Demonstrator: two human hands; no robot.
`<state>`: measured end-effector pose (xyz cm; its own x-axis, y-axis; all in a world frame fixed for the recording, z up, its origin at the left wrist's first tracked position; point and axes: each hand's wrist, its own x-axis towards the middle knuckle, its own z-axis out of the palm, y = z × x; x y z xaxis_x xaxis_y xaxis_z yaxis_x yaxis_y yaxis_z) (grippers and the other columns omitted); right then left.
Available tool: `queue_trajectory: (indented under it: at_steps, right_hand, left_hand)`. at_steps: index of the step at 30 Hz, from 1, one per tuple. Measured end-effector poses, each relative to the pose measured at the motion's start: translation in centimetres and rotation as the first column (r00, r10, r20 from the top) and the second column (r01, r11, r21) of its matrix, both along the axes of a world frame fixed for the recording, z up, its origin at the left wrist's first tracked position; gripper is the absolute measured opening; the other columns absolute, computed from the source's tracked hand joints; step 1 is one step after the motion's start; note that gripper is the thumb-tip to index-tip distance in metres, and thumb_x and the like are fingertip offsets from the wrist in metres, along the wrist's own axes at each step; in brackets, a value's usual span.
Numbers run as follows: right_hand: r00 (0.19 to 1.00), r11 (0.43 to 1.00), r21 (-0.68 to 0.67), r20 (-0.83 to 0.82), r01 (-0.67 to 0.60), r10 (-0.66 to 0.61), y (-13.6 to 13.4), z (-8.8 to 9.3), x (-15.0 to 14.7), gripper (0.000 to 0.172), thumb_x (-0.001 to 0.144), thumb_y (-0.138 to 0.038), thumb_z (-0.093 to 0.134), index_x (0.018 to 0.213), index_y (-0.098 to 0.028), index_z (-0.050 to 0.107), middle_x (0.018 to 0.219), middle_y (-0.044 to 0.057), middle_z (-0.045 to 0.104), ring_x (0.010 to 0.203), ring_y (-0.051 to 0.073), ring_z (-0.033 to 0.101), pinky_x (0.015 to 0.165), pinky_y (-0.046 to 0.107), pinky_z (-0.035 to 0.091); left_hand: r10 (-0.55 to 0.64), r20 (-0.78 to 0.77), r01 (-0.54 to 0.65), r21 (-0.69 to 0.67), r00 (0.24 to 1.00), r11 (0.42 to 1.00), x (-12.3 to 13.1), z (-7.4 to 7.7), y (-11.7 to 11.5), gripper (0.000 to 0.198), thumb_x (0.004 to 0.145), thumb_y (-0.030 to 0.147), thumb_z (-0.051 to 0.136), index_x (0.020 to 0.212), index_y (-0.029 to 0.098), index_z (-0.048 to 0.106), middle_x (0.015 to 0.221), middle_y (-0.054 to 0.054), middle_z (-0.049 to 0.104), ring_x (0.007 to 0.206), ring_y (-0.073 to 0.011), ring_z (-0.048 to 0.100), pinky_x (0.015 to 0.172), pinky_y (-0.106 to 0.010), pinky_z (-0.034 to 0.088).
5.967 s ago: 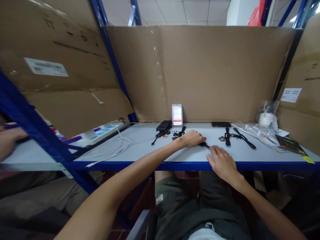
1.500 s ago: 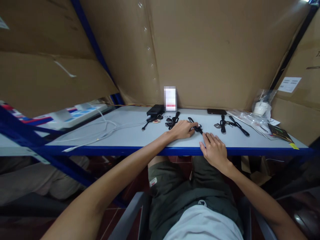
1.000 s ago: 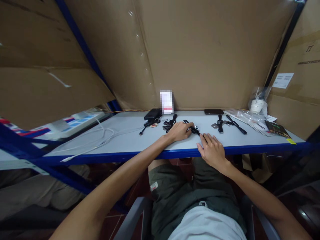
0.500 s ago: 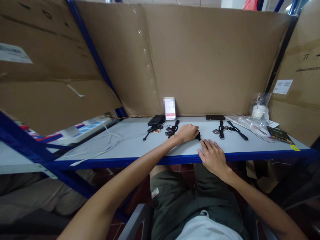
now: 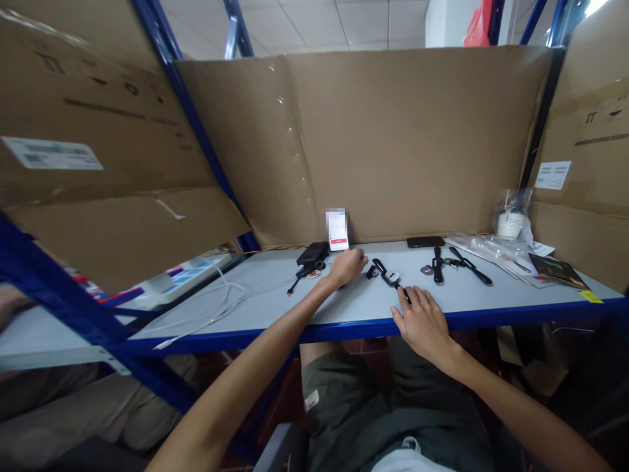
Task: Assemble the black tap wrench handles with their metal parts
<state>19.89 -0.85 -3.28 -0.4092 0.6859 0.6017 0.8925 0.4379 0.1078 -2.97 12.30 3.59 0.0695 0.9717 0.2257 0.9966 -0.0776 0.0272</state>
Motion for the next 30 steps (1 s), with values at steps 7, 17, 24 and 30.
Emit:
queue_trajectory:
  at_steps: [7,17,24,30]
  right_hand:
    - [1.0,1.0,0.004,0.009,0.001,-0.001,0.0,0.0,0.1,0.051,0.108,-0.037,0.041,0.143,-0.005,0.059,0.135,0.02,0.068,0.128,0.034,0.059,0.112,0.047,0.043]
    - [1.0,1.0,-0.017,-0.016,-0.001,0.001,0.1,0.0,0.0,0.05,0.107,-0.036,0.043,0.143,-0.005,0.059,0.134,0.02,0.068,0.13,0.034,0.058,0.111,0.047,0.044]
    - [0.999,1.0,-0.017,-0.042,-0.002,0.001,0.2,-0.3,-0.1,0.052,0.107,-0.04,0.043,0.144,-0.007,0.059,0.135,0.019,0.068,0.13,0.033,0.058,0.112,0.048,0.044]
    - [0.999,0.999,-0.039,-0.052,-0.013,0.011,-0.1,0.1,-0.1,0.052,0.107,-0.04,0.041,0.143,-0.006,0.059,0.136,0.019,0.067,0.13,0.034,0.059,0.112,0.048,0.044]
  left_hand:
    - [0.054,0.03,-0.054,-0.009,0.998,0.998,-3.9,-0.6,0.2,0.036,0.099,0.038,0.065,0.128,0.017,0.062,0.127,-0.01,0.065,0.109,-0.0238,0.067,0.091,-0.044,0.059]
    - [-0.158,0.103,0.153,0.055,0.982,0.987,1.1,-0.1,0.9,0.02,0.1,0.031,0.059,0.107,0.016,0.071,0.1,-0.007,0.075,0.095,-0.0218,0.07,0.085,-0.035,0.054]
    - [-0.348,0.102,0.342,0.073,0.932,0.937,8.1,-0.8,1.1,0.018,0.093,0.021,0.057,0.101,0.02,0.073,0.094,-0.008,0.078,0.091,-0.0242,0.071,0.077,-0.029,0.048]
    - [-0.4,0.087,0.397,0.049,0.912,0.916,10.1,-1.2,1.6,0.017,0.097,0.022,0.057,0.107,0.02,0.071,0.099,-0.007,0.076,0.096,-0.0225,0.071,0.085,-0.032,0.051]
